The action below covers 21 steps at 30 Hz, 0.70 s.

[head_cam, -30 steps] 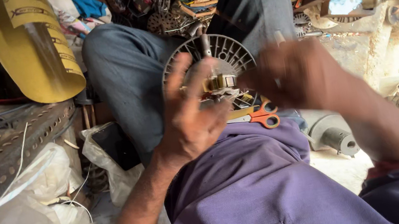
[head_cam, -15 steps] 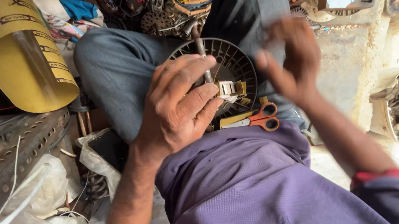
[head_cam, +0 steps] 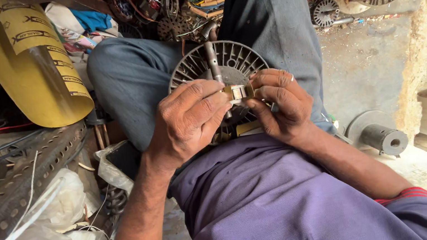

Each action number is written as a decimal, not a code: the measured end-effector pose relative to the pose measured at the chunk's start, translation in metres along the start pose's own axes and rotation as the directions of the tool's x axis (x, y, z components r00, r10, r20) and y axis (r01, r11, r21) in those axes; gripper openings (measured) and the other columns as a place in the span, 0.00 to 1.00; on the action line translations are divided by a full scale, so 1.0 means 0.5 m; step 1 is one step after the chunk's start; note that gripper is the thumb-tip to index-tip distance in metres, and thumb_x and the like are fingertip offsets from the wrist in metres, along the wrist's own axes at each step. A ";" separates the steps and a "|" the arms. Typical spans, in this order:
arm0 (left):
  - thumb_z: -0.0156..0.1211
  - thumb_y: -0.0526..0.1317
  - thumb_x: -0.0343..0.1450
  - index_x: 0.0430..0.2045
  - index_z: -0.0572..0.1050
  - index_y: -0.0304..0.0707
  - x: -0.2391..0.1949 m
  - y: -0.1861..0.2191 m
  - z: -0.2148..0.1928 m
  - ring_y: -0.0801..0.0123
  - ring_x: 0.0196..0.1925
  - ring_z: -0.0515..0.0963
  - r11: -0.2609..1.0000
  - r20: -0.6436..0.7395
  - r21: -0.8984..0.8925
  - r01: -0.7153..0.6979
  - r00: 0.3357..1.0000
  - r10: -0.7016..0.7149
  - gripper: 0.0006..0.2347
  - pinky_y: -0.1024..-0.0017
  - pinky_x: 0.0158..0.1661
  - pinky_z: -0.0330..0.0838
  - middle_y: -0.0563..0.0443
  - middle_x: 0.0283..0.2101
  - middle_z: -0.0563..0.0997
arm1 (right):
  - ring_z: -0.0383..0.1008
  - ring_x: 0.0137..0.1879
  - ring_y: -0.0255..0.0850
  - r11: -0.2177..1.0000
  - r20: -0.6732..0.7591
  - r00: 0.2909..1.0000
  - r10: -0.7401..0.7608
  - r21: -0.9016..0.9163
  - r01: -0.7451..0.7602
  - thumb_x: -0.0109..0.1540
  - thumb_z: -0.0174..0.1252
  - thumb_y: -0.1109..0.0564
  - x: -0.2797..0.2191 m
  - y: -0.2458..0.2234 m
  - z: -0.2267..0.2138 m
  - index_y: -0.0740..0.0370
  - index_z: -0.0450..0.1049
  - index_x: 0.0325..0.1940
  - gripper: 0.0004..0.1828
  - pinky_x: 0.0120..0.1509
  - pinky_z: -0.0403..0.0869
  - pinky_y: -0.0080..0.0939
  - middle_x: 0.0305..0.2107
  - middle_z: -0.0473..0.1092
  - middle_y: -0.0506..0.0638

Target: The person places insulation pieces into the slots of an electric motor stator by hand and with a tool. They use scissors to cut strips of yellow insulation paper and carefully insert them into the core channels.

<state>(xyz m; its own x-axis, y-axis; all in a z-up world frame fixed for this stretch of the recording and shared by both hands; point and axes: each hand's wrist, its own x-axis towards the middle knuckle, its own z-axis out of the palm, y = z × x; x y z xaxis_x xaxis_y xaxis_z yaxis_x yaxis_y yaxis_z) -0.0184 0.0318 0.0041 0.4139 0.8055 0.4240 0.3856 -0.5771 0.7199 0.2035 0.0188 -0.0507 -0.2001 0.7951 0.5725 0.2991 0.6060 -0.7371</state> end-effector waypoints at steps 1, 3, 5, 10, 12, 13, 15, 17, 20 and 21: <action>0.71 0.28 0.69 0.39 0.79 0.29 -0.002 -0.002 0.001 0.56 0.45 0.84 1.000 -0.020 0.001 0.001 1.000 -0.001 0.08 0.64 0.47 0.80 0.45 0.43 0.81 | 0.79 0.50 0.55 1.000 0.001 1.000 -0.006 -0.003 0.006 0.59 0.68 0.69 0.003 -0.002 0.002 0.71 0.72 0.42 0.11 0.59 0.79 0.51 0.40 0.74 0.60; 0.71 0.27 0.69 0.39 0.79 0.29 -0.008 -0.003 0.003 0.55 0.47 0.84 1.000 -0.057 0.004 0.003 0.998 -0.003 0.09 0.64 0.49 0.80 0.44 0.44 0.81 | 0.79 0.51 0.55 1.000 -0.001 1.000 -0.016 -0.010 0.016 0.59 0.68 0.68 0.016 -0.006 0.007 0.72 0.74 0.44 0.12 0.60 0.79 0.51 0.40 0.75 0.61; 0.71 0.27 0.69 0.39 0.79 0.31 -0.016 -0.005 0.002 0.56 0.48 0.85 0.999 -0.116 -0.010 0.031 0.993 -0.031 0.08 0.65 0.50 0.81 0.45 0.45 0.81 | 0.79 0.52 0.58 0.997 0.060 0.997 -0.050 -0.058 0.053 0.59 0.68 0.69 0.025 -0.010 -0.002 0.72 0.75 0.45 0.12 0.61 0.78 0.52 0.40 0.75 0.62; 0.71 0.27 0.69 0.41 0.79 0.31 -0.029 0.001 0.022 0.53 0.51 0.84 0.998 -0.119 0.020 0.057 0.991 -0.054 0.09 0.63 0.54 0.81 0.43 0.48 0.81 | 0.79 0.56 0.57 1.000 0.139 0.990 -0.011 -0.020 0.014 0.62 0.66 0.69 0.024 -0.001 -0.008 0.73 0.75 0.48 0.12 0.66 0.78 0.54 0.45 0.76 0.64; 0.70 0.29 0.69 0.41 0.79 0.30 -0.024 -0.003 0.034 0.51 0.52 0.83 0.999 -0.113 0.025 0.035 0.993 -0.032 0.09 0.62 0.54 0.80 0.41 0.50 0.81 | 0.80 0.56 0.55 1.000 0.123 0.992 0.022 0.006 -0.023 0.65 0.65 0.70 0.017 0.004 -0.011 0.75 0.75 0.52 0.12 0.69 0.78 0.54 0.46 0.76 0.63; 0.70 0.29 0.70 0.42 0.79 0.31 -0.026 -0.005 0.036 0.52 0.53 0.84 0.999 -0.103 -0.009 0.033 0.994 -0.034 0.09 0.63 0.55 0.81 0.42 0.50 0.81 | 0.80 0.57 0.55 0.997 0.097 0.994 0.058 0.040 -0.062 0.65 0.65 0.69 0.006 0.001 -0.009 0.74 0.74 0.52 0.12 0.69 0.77 0.54 0.46 0.76 0.63; 0.70 0.28 0.72 0.43 0.80 0.32 -0.035 -0.011 0.038 0.55 0.53 0.84 0.997 -0.082 -0.073 0.030 0.996 -0.035 0.08 0.64 0.55 0.82 0.44 0.50 0.82 | 0.78 0.60 0.57 0.985 0.046 0.990 0.130 0.112 -0.134 0.65 0.64 0.67 -0.018 -0.004 0.004 0.73 0.74 0.52 0.13 0.71 0.75 0.54 0.47 0.76 0.62; 0.69 0.29 0.72 0.43 0.79 0.32 -0.038 -0.031 0.046 0.56 0.53 0.84 0.995 -0.097 -0.103 0.014 0.995 -0.024 0.08 0.64 0.55 0.82 0.45 0.51 0.82 | 0.77 0.63 0.55 0.972 0.018 0.980 0.199 0.123 -0.200 0.66 0.65 0.66 -0.031 0.008 0.017 0.71 0.74 0.52 0.12 0.70 0.75 0.50 0.48 0.76 0.61; 0.67 0.29 0.73 0.42 0.79 0.33 -0.049 -0.036 0.065 0.58 0.53 0.85 0.991 -0.170 -0.136 -0.008 0.985 -0.016 0.07 0.66 0.53 0.83 0.44 0.50 0.83 | 0.74 0.65 0.52 0.905 0.033 0.949 0.314 0.292 -0.309 0.68 0.64 0.67 -0.049 0.011 0.023 0.71 0.75 0.55 0.11 0.72 0.72 0.47 0.52 0.76 0.61; 0.67 0.29 0.73 0.42 0.78 0.33 -0.044 -0.039 0.072 0.58 0.52 0.85 0.989 -0.207 -0.147 -0.027 0.978 -0.004 0.06 0.66 0.53 0.83 0.44 0.50 0.83 | 0.73 0.66 0.51 0.869 0.050 0.938 0.342 0.364 -0.336 0.69 0.63 0.67 -0.048 0.016 0.023 0.72 0.76 0.56 0.11 0.74 0.70 0.47 0.54 0.75 0.61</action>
<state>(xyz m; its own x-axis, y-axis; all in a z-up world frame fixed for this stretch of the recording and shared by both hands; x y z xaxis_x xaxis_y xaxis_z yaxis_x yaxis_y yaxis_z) -0.0055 0.0207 -0.0391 0.2324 0.8183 0.5257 0.2489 -0.5725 0.7812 0.2002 0.0047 -0.0744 -0.1327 0.9545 0.2672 -0.0121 0.2680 -0.9634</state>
